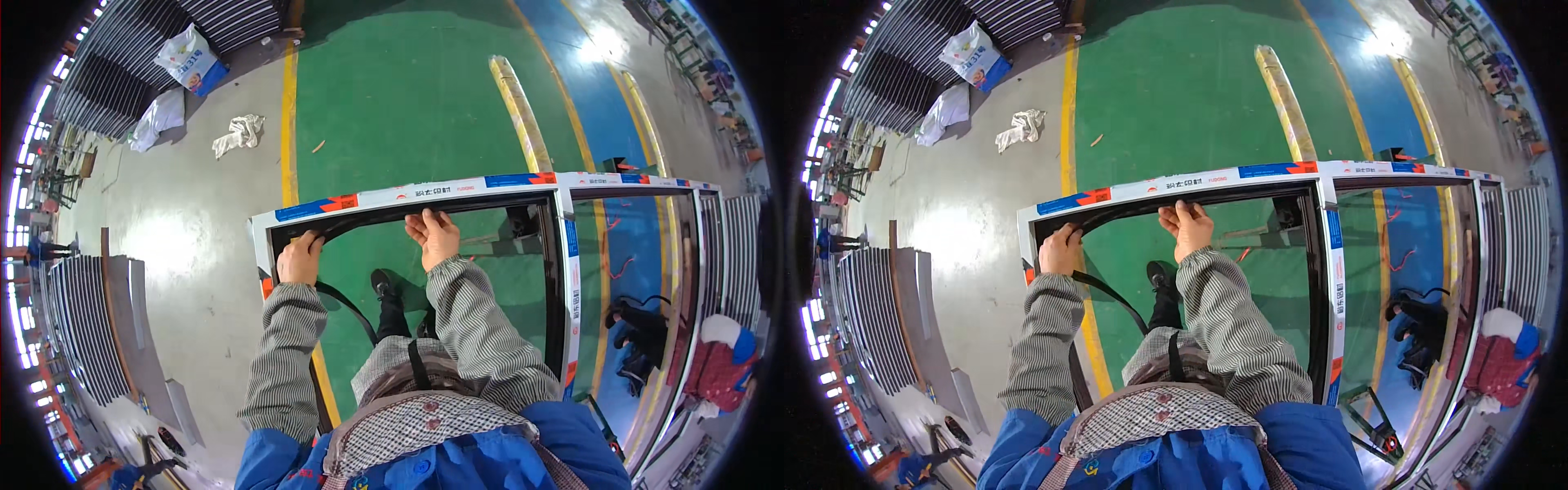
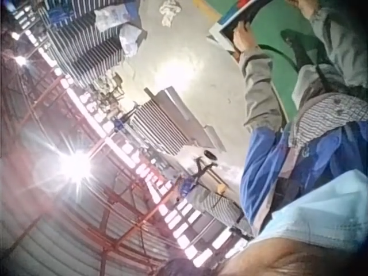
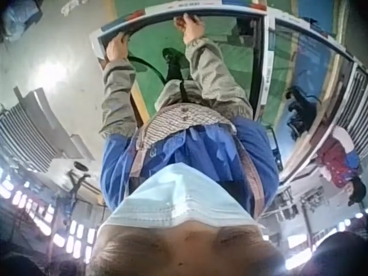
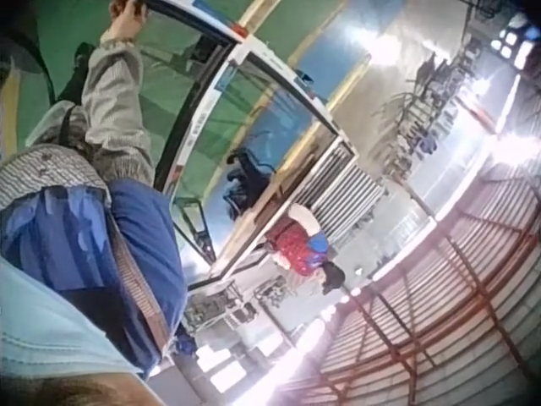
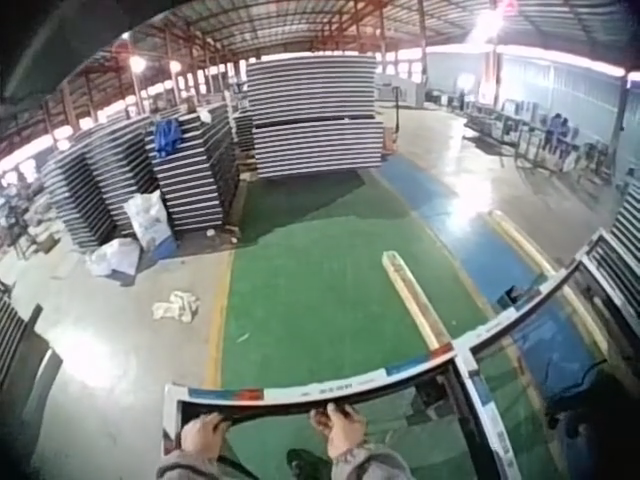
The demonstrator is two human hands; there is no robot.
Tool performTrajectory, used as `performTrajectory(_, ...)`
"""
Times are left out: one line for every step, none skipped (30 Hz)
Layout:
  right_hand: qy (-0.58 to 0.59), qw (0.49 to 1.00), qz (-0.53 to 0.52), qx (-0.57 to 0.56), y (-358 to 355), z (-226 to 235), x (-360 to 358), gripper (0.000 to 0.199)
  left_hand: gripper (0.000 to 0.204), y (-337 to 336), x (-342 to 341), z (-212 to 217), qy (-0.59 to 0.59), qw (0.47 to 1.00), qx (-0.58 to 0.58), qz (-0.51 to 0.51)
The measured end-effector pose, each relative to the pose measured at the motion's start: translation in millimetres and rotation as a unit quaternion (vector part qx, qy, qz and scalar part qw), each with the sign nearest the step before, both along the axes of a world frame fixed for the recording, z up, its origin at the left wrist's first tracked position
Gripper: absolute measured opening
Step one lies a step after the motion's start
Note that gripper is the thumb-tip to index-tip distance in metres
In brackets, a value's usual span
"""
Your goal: The person is installing rubber seals into the channels of a metal window frame using a manual roller tool.
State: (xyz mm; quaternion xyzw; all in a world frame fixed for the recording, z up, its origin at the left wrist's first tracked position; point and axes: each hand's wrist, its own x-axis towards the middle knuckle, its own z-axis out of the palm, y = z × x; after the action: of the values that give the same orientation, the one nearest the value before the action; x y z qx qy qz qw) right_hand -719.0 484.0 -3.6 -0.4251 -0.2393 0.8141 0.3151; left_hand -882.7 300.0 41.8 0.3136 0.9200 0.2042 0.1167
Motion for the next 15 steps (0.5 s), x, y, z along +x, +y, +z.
performTrajectory(0.019,1.0,-0.013,-0.002,-1,-3,-1,0.012,0.023,-1,-2,-2,-0.033,0.999,-0.034,0.006)
performTrajectory(0.02,1.0,-0.013,-0.003,-1,-6,0,0.012,0.023,-1,-2,-5,-0.033,0.999,-0.034,0.006)
performTrajectory(0.019,1.0,-0.006,0.002,1,-7,2,0.012,0.024,-1,-1,-7,-0.03,0.999,-0.014,0.006)
performTrajectory(0.019,1.0,0.001,0.006,2,-9,3,0.012,0.025,-2,0,-9,-0.027,1.0,0.006,0.006)
performTrajectory(0.019,1.0,0.0,0.005,3,-10,4,0.012,0.025,-3,3,-10,-0.028,1.0,0.005,0.005)
performTrajectory(0.02,1.0,0.004,0.005,4,-11,5,0.012,0.024,-2,9,-6,-0.011,1.0,-0.012,0.013)
performTrajectory(0.021,1.0,0.008,0.004,6,-11,6,0.012,0.024,0,14,-5,0.005,0.999,-0.03,0.021)
performTrajectory(0.02,1.0,0.005,0.004,6,-11,7,0.012,0.024,2,18,-8,0.004,0.999,-0.03,0.018)
performTrajectory(0.031,0.999,-0.008,-0.015,5,-8,4,0.011,0.026,4,23,-6,0.102,0.994,0.022,-0.016)
performTrajectory(0.041,0.998,-0.022,-0.033,3,-6,2,0.011,0.029,7,28,-5,0.199,0.976,0.074,-0.051)
performTrajectory(0.041,0.998,-0.022,-0.034,2,-3,0,0.011,0.037,15,37,-7,0.252,0.96,0.086,-0.083)
performTrajectory(-0.013,0.998,-0.038,-0.048,1,9,-5,0.01,0.039,31,46,2,0.272,0.948,0.114,-0.119)
performTrajectory(-0.066,0.994,-0.051,-0.064,-1,16,-10,0.008,0.04,46,53,14,0.292,0.934,0.14,-0.154)
performTrajectory(-0.089,0.994,-0.057,-0.038,0,11,-13,0.01,0.043,64,61,24,0.281,0.934,0.141,-0.169)
performTrajectory(-0.093,0.993,-0.059,-0.037,0,12,-12,0.01,0.047,80,65,28,0.269,0.934,0.143,-0.186)
